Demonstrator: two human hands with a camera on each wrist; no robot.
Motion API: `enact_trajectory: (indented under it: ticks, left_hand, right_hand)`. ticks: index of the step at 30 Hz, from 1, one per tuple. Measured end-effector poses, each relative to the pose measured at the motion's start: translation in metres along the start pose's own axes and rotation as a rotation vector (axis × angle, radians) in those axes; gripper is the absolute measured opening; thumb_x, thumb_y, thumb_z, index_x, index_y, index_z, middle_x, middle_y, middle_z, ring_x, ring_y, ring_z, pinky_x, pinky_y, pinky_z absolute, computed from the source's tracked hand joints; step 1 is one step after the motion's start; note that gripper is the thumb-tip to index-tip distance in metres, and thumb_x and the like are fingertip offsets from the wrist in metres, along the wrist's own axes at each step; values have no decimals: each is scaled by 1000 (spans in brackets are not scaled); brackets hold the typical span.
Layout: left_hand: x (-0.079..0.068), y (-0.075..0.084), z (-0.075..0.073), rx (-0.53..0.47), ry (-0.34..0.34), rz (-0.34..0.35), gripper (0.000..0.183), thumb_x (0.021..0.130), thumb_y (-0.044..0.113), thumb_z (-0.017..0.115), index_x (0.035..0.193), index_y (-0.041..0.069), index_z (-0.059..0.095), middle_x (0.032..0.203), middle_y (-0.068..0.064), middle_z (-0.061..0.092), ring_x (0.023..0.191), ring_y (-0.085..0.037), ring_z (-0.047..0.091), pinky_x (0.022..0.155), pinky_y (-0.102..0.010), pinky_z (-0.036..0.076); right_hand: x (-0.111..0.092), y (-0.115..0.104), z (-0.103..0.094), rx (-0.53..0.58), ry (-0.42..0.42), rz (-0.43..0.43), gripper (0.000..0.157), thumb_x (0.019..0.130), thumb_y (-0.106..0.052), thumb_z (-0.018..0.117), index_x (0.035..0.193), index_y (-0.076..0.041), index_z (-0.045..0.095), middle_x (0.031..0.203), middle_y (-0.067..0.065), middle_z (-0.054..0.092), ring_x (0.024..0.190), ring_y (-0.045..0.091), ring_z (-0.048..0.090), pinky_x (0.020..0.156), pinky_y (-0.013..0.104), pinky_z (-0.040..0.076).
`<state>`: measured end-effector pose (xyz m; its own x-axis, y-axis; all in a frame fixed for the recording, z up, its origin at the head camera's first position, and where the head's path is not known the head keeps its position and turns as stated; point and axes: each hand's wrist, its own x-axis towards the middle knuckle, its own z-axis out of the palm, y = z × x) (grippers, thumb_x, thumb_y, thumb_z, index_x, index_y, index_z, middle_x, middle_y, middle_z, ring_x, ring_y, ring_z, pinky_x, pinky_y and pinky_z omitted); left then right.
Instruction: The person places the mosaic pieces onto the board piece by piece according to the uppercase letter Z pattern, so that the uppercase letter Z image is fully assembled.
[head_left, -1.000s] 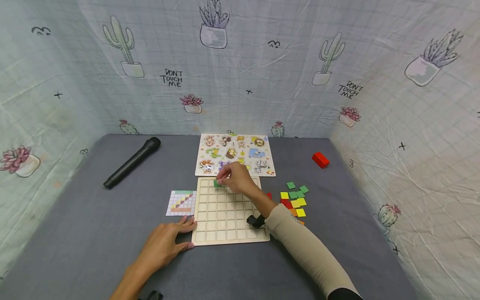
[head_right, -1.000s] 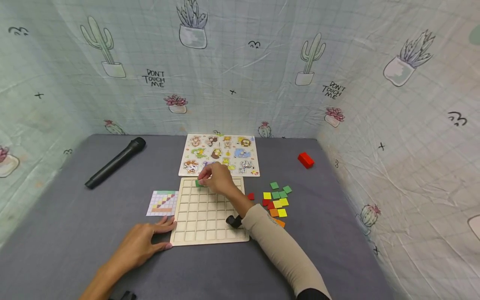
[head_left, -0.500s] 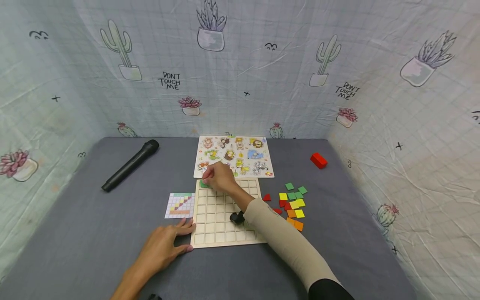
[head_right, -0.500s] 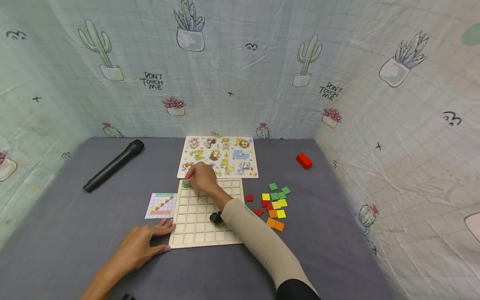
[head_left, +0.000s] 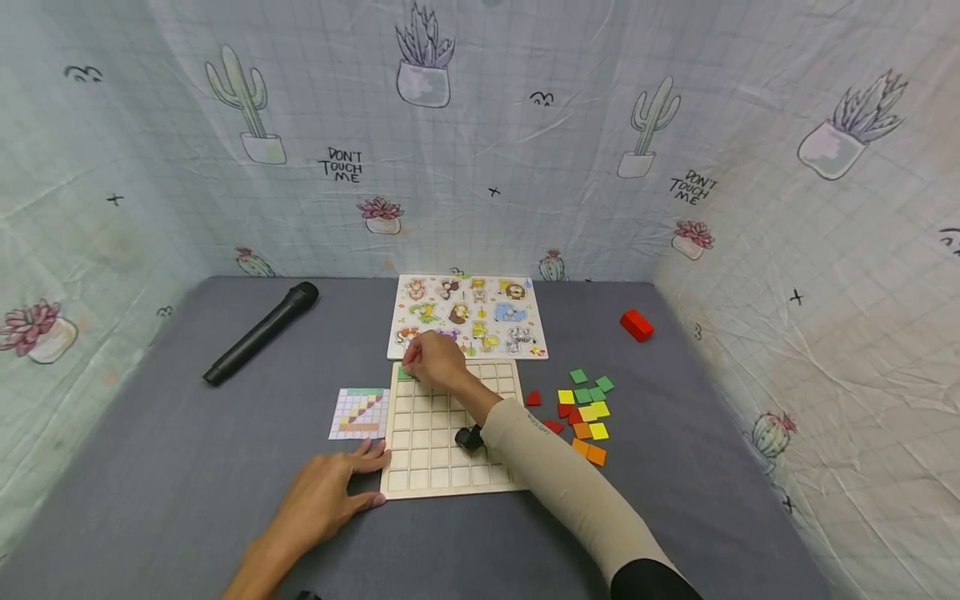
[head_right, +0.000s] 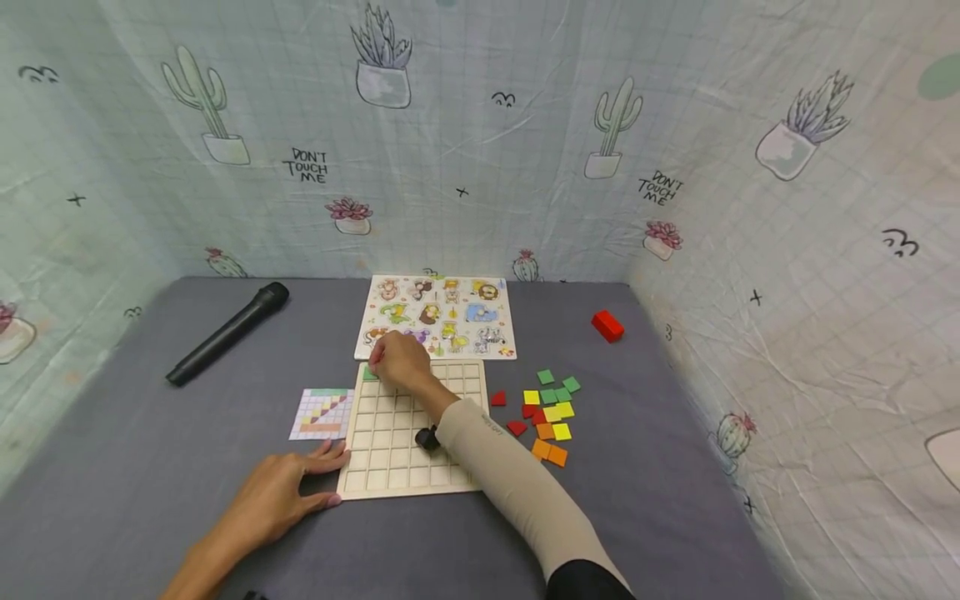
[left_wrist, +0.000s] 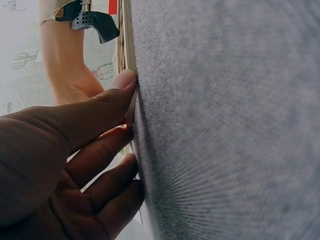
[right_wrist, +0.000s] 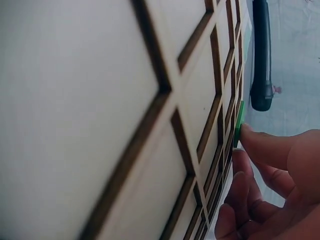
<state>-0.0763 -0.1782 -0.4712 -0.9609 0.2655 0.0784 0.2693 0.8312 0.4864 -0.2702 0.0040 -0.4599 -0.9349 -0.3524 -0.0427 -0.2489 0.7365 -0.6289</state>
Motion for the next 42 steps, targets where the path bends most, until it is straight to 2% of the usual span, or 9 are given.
enact_trajectory:
  ticks: [5,11,17,20,28,33,38,42]
  left_hand:
    - [1,0,4,-6,-9,0,58,75,28,95,129,20,78,142,1,70,130,-28,70,95,-53,57]
    - [1,-1,3,-17,13,4,57,74,26,96,128,19,79,140,-1,71,129,-30,70,94,-53,57]
    - [2,-1,1,-1,-2,9,57,75,29,95,129,21,79,141,-1,71,129,-31,70,93,-53,58]
    - [2,-1,1,-6,-4,-11,58,75,29,95,129,21,78,142,-1,70,129,-32,70,93,-53,58]
    - [1,-1,0,-2,7,-7,57,74,28,96,128,21,79,141,-3,71,127,-34,71,91,-54,58]
    - [2,-1,0,-4,6,-9,57,75,27,95,128,20,79,142,-3,71,127,-35,71,91,-54,58]
    - [0,0,-1,-1,7,-4,56,74,29,96,128,22,80,140,-2,72,126,-35,72,90,-53,58]
    - [0,1,-2,-4,10,-7,56,74,29,96,127,22,80,140,-2,72,126,-35,72,89,-53,58]
  right_hand:
    - [-4,4,-4,-38,-22,-17,5,93,-17,83,93,-20,79,83,-7,72,72,8,64,62,24,49]
    - [-6,7,-9,-23,-43,-47,11,92,-22,85,101,-19,80,90,-5,73,81,9,65,73,27,51]
    - [-4,0,-6,-78,-65,-37,17,90,-24,87,102,-18,78,91,-4,69,78,10,62,66,26,48]
    - [-2,-4,-6,-88,-69,-26,20,89,-23,88,103,-15,76,91,-4,67,77,10,61,66,25,47]
    - [2,2,-10,1,-33,-68,14,89,-17,88,88,-16,74,80,-4,71,71,10,63,71,26,50]
    - [-1,13,-18,66,-20,-65,13,89,-15,87,89,-14,74,80,0,72,72,13,64,74,29,49]
    - [-5,17,-27,49,-33,-44,10,90,-12,86,92,-12,77,83,4,74,75,15,63,79,33,50]
    - [-5,18,-27,39,-37,-37,6,90,-11,85,90,-11,79,79,3,74,72,15,63,79,32,51]
